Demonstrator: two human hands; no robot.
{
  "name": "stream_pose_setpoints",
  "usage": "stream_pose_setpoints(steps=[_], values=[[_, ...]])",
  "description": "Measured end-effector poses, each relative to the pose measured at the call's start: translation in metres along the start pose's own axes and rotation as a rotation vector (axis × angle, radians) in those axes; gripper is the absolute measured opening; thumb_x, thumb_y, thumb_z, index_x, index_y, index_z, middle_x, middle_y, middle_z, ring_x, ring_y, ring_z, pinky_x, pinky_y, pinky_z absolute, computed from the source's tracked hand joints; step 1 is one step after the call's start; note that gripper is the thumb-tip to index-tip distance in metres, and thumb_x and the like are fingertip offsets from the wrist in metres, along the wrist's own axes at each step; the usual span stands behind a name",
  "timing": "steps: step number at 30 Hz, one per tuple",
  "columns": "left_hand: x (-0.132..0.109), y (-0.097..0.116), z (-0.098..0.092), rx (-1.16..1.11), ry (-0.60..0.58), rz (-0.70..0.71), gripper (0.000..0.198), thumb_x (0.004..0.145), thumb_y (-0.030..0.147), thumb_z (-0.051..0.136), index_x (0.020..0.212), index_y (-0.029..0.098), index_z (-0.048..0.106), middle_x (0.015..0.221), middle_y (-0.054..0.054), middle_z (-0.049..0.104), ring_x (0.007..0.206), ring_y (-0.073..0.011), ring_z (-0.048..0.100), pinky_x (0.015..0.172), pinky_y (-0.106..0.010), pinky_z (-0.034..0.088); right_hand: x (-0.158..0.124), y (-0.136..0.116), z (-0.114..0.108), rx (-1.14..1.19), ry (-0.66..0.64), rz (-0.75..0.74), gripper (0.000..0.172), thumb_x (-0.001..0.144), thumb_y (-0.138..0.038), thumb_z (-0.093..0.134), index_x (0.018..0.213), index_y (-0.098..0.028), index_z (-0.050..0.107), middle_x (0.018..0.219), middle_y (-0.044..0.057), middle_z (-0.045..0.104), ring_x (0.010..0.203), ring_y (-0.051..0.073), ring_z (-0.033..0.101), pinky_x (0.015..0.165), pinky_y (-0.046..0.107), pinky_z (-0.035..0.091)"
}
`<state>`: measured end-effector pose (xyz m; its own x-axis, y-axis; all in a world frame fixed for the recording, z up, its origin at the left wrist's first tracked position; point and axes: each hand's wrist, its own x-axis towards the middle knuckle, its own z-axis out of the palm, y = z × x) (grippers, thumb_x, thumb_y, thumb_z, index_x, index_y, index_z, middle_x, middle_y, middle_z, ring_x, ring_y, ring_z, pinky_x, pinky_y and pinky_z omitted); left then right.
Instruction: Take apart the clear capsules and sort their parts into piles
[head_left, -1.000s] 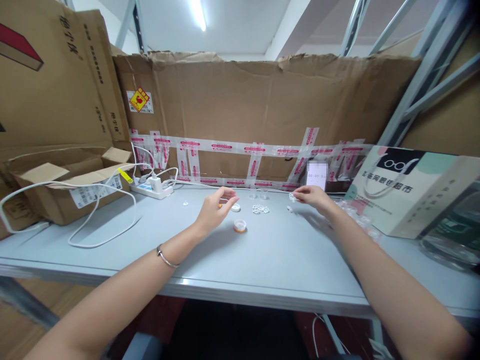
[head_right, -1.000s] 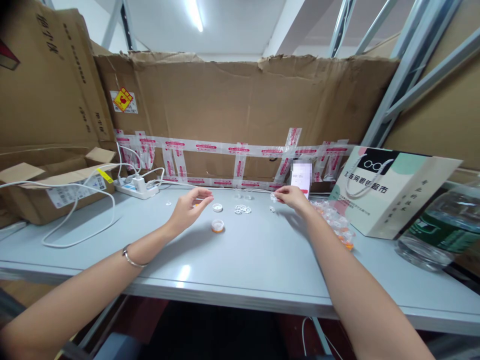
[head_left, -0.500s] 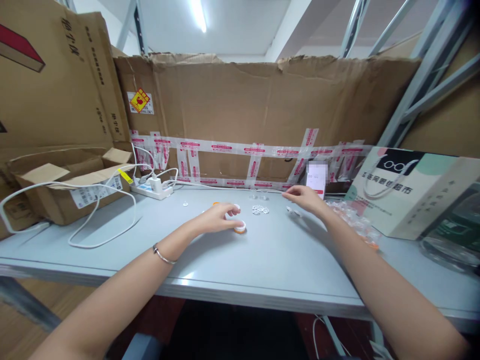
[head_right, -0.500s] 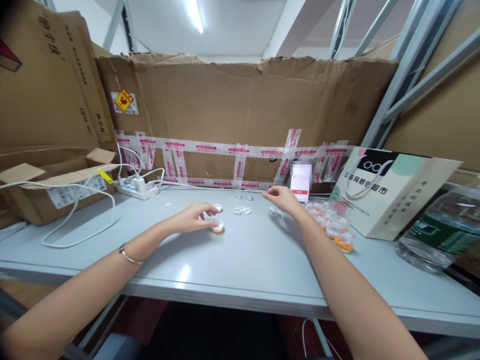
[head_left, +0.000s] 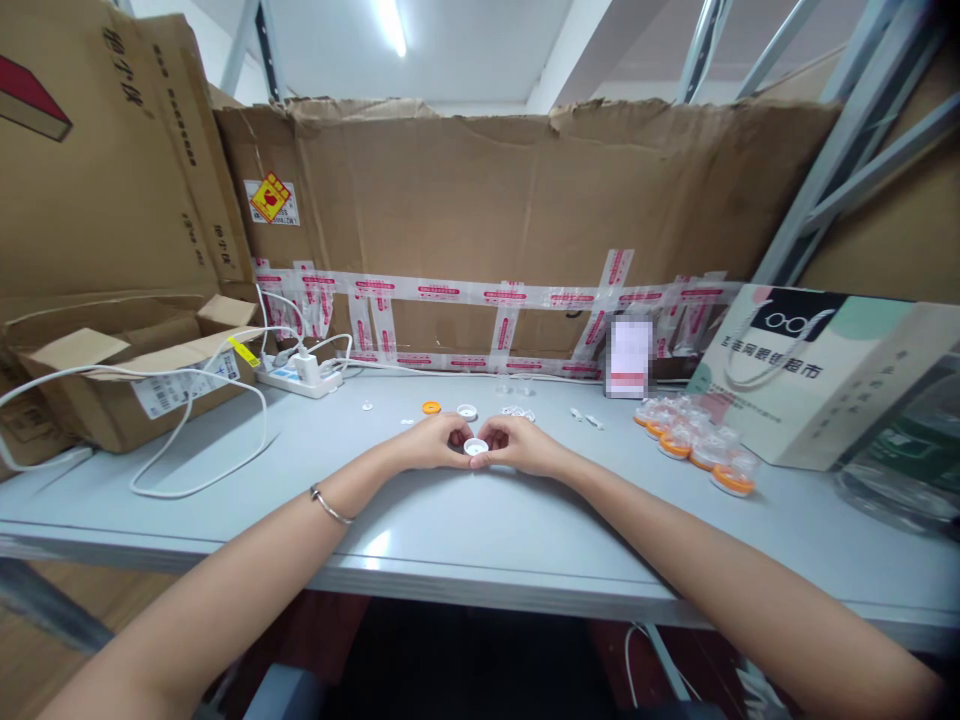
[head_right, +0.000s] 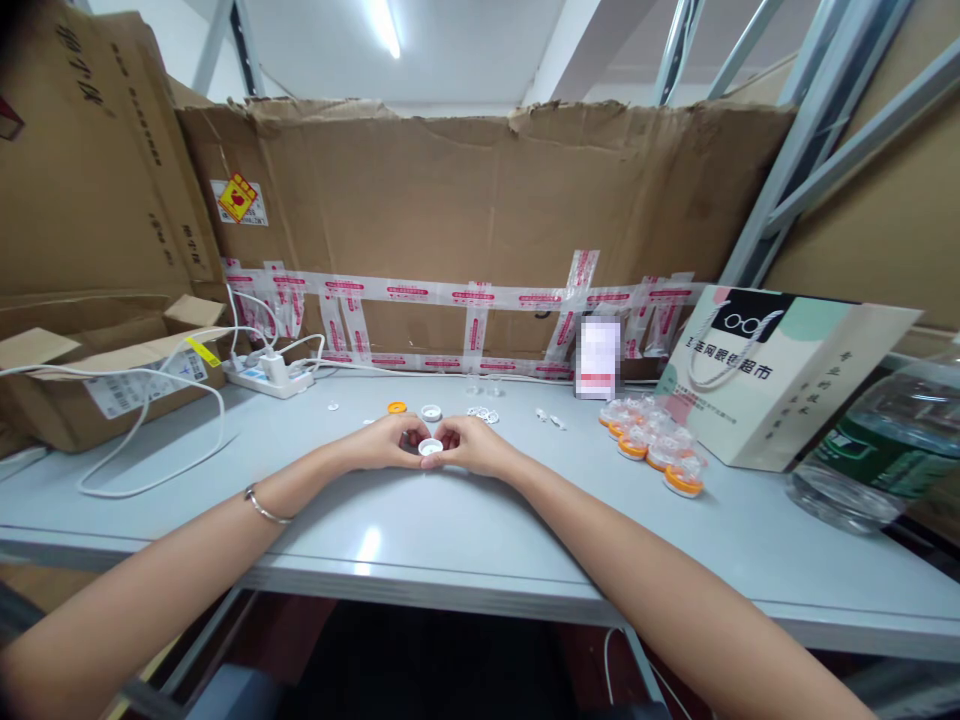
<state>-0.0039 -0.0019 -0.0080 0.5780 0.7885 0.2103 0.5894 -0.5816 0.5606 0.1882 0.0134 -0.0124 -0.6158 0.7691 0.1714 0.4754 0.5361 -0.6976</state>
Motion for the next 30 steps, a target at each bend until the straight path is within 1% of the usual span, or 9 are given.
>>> stream_pose_setpoints(steps=[5, 9, 12, 16, 18, 21, 25, 28, 30], values=[[-0.002, 0.002, -0.002, -0.055, -0.038, -0.013, 0.037, 0.064, 0.045, 0.064, 0.082, 0.012, 0.061, 0.069, -0.001, 0.055, 0.06, -0.0103, 0.046, 0.051, -0.02, 0.035, 0.0, -0.003, -0.002, 0.021, -0.013, -0.038, 0.034, 0.06, -0.046, 0.068, 0.073, -0.015, 0.062, 0.066, 0.0, 0.059, 0.06, 0.011, 0.05, 0.054, 0.021, 0.039], [-0.002, 0.002, -0.003, -0.091, -0.065, 0.025, 0.031, 0.065, 0.039, 0.063, 0.082, 0.013, 0.062, 0.071, -0.001, 0.057, 0.064, -0.011, 0.049, 0.055, -0.02, 0.038, 0.001, -0.003, -0.006, 0.063, 0.026, -0.047, 0.031, 0.066, -0.041, 0.064, 0.081, -0.014, 0.064, 0.071, 0.002, 0.063, 0.063, 0.012, 0.054, 0.059, 0.022, 0.042], [-0.003, 0.003, -0.004, -0.077, -0.054, 0.035, 0.03, 0.066, 0.037, 0.062, 0.084, 0.013, 0.064, 0.075, -0.002, 0.059, 0.068, -0.0123, 0.052, 0.061, -0.021, 0.041, 0.003, 0.001, -0.01, 0.029, 0.128, -0.029, 0.03, 0.068, -0.037, 0.062, 0.084, -0.013, 0.065, 0.073, 0.004, 0.064, 0.065, 0.013, 0.056, 0.061, 0.023, 0.043], [-0.003, 0.003, -0.006, -0.012, -0.042, 0.033, 0.028, 0.065, 0.032, 0.063, 0.087, 0.015, 0.065, 0.082, -0.004, 0.059, 0.075, -0.014, 0.053, 0.066, -0.023, 0.042, 0.008, 0.008, -0.016, -0.107, 0.306, -0.022, 0.029, 0.069, -0.034, 0.061, 0.091, -0.016, 0.067, 0.086, 0.006, 0.066, 0.072, 0.016, 0.057, 0.065, 0.026, 0.044], [-0.004, 0.003, -0.007, 0.001, -0.048, 0.035, 0.028, 0.064, 0.031, 0.063, 0.087, 0.015, 0.065, 0.082, -0.004, 0.059, 0.075, -0.0142, 0.053, 0.067, -0.023, 0.042, 0.015, 0.01, -0.021, -0.182, 0.354, -0.026, 0.028, 0.071, -0.033, 0.059, 0.094, -0.018, 0.067, 0.092, 0.005, 0.067, 0.079, 0.017, 0.058, 0.068, 0.026, 0.043], [-0.004, 0.003, -0.008, -0.002, -0.051, 0.047, 0.026, 0.066, 0.031, 0.062, 0.086, 0.015, 0.066, 0.08, -0.004, 0.059, 0.074, -0.0141, 0.053, 0.066, -0.023, 0.042, 0.032, 0.011, -0.029, -0.329, 0.31, -0.01, 0.026, 0.074, -0.031, 0.057, 0.095, -0.02, 0.066, 0.097, 0.004, 0.067, 0.085, 0.018, 0.059, 0.072, 0.025, 0.042], [-0.006, 0.003, -0.011, 0.007, -0.056, 0.05, 0.029, 0.065, 0.034, 0.064, 0.087, 0.015, 0.066, 0.083, -0.005, 0.06, 0.076, -0.0153, 0.054, 0.066, -0.023, 0.043, 0.06, 0.014, -0.035, -0.458, 0.203, 0.064, 0.018, 0.066, -0.028, 0.065, 0.081, -0.02, 0.07, 0.085, 0.004, 0.069, 0.08, 0.019, 0.059, 0.071, 0.024, 0.041], [-0.007, -0.003, -0.023, 0.023, -0.041, 0.02, 0.036, 0.064, 0.039, 0.066, 0.092, 0.016, 0.065, 0.09, -0.006, 0.063, 0.078, -0.0164, 0.056, 0.067, -0.024, 0.044, 0.073, 0.019, -0.035, -0.527, 0.149, 0.133, 0.017, 0.059, -0.029, 0.07, 0.074, -0.019, 0.07, 0.079, 0.005, 0.068, 0.078, 0.02, 0.058, 0.069, 0.025, 0.041], [-0.007, -0.012, -0.036, 0.093, 0.04, -0.046, 0.034, 0.069, 0.039, 0.06, 0.095, 0.017, 0.064, 0.091, -0.005, 0.064, 0.079, -0.0161, 0.058, 0.068, -0.023, 0.045, 0.075, 0.023, -0.034, -0.563, 0.109, 0.162, 0.022, 0.057, -0.032, 0.071, 0.075, -0.019, 0.071, 0.079, 0.005, 0.067, 0.08, 0.021, 0.058, 0.07, 0.025, 0.041]])
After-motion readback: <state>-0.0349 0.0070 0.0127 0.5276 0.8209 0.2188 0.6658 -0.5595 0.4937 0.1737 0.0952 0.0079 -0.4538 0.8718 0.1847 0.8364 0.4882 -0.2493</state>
